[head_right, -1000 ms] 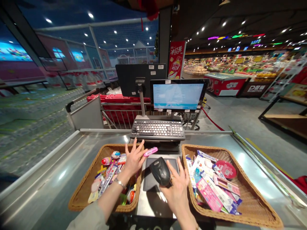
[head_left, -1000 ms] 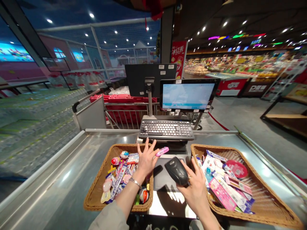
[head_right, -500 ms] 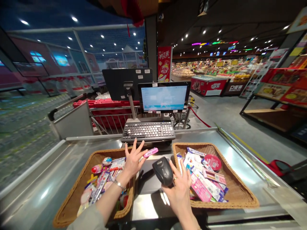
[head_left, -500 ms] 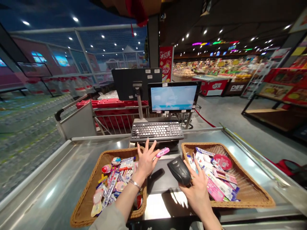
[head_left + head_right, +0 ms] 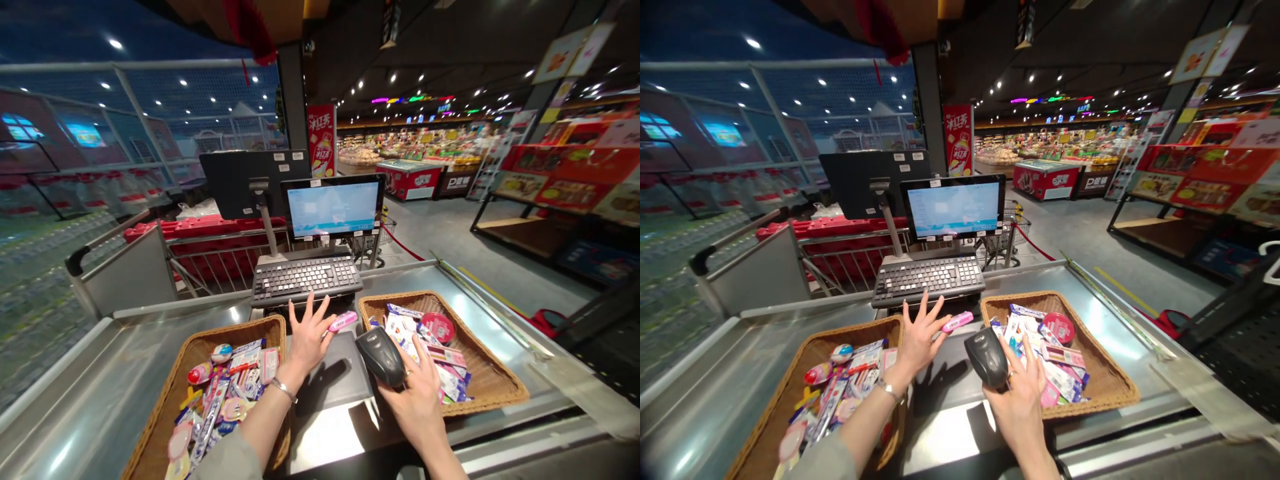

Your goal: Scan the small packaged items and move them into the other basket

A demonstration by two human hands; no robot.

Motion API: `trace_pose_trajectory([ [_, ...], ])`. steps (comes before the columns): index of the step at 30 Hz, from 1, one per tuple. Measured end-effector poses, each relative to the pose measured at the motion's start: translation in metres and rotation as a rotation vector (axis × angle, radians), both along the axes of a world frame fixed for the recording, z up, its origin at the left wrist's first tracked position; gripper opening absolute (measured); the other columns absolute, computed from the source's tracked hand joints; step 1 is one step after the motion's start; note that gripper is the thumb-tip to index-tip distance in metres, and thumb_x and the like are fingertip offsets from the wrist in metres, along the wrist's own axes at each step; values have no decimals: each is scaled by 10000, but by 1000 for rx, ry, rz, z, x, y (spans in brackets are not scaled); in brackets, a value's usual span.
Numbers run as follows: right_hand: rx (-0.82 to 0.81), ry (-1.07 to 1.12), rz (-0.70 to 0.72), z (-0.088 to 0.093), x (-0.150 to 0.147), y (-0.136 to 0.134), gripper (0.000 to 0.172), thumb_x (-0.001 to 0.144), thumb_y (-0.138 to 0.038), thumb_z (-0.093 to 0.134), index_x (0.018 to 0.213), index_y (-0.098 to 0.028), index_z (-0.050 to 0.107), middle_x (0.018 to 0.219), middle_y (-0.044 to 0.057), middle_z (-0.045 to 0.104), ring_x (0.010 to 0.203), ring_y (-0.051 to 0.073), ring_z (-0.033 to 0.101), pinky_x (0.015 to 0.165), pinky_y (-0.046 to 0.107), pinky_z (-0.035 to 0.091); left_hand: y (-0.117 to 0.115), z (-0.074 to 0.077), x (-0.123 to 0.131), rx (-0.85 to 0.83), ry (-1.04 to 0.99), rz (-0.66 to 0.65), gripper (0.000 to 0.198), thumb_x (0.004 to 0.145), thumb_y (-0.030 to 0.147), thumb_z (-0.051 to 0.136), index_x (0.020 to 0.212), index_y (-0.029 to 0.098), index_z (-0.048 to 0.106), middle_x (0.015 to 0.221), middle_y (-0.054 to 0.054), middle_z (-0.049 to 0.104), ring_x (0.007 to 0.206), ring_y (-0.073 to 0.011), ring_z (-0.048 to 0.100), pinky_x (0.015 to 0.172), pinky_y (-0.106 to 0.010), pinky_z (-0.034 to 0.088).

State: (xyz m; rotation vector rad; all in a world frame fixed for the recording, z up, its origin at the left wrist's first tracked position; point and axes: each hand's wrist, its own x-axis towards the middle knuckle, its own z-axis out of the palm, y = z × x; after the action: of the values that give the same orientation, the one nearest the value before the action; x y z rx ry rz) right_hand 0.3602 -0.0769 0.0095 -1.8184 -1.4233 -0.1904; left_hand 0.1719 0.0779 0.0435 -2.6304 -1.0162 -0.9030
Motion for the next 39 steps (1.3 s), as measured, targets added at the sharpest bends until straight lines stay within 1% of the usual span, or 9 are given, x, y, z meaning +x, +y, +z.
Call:
trace_pose_trajectory([
  [6,64,25,-61,2,11,-5,493,797,-417,614,1261,-253,584,1310,84,604,1406,327,326,1107,586,241,-2,2,20,1,-9,-63,280,901,288,577,1170,298,656,1471,-55,479,1459,-346,229,1108,-762,47],
  [9,90,38,-106,4,17,-7,511,799,-471,614,1249,-230,596,1315,109,593,1388,327,360,1112,571,246,-2,2,31,2,1,-87,286,908,292,565,1181,296,651,1472,-56,479,1459,-347,230,1108,-763,58],
  [13,86,44,-158,0,29,-12,548,796,-523,610,1262,-235,589,1329,121,581,1395,337,345,1103,598,247,-3,3,45,-2,14,-117,277,909,289,562,1168,295,658,1476,-54,473,1459,-348,229,1110,-759,58],
  [18,110,15,-215,-7,45,-22,483,803,-516,619,1185,-220,641,1261,115,635,1408,337,323,1108,616,226,-5,2,63,-5,13,-172,299,902,287,572,1192,304,645,1473,-59,477,1464,-342,216,1114,-752,47],
  [25,177,48,-370,-7,68,-37,398,838,-476,560,1063,-172,685,1145,134,685,1379,335,379,1081,580,302,-3,-4,89,-9,15,-240,307,902,276,566,1199,304,639,1469,-61,484,1466,-334,216,1119,-742,39],
  [29,198,24,-431,-11,85,-44,366,829,-469,570,998,-171,699,1079,123,705,1355,327,413,1077,553,330,-6,-8,112,-22,-1,-241,385,919,295,540,1301,325,565,1480,-45,473,1474,-335,186,1122,-735,52],
  [32,205,17,-464,-11,94,-47,357,810,-475,585,940,-168,712,1021,124,717,1321,330,449,1067,530,357,-12,-14,128,-73,12,-226,554,903,389,559,1429,280,427,1533,-99,383,1476,-349,170,1126,-722,78],
  [35,202,34,-498,-11,97,-45,362,800,-495,582,895,-173,719,1014,131,717,1302,338,469,1066,533,355,-14,-17,130,-117,23,-215,646,895,458,551,1468,231,359,1562,-138,314,1475,-353,171,1132,-710,75],
  [39,189,62,-451,-14,93,-36,383,806,-508,570,887,-165,720,1003,140,715,1319,345,449,1059,545,349,-12,-15,111,-145,4,-174,539,921,390,524,1427,239,416,1546,-141,347,1467,-334,216,1131,-710,80],
])
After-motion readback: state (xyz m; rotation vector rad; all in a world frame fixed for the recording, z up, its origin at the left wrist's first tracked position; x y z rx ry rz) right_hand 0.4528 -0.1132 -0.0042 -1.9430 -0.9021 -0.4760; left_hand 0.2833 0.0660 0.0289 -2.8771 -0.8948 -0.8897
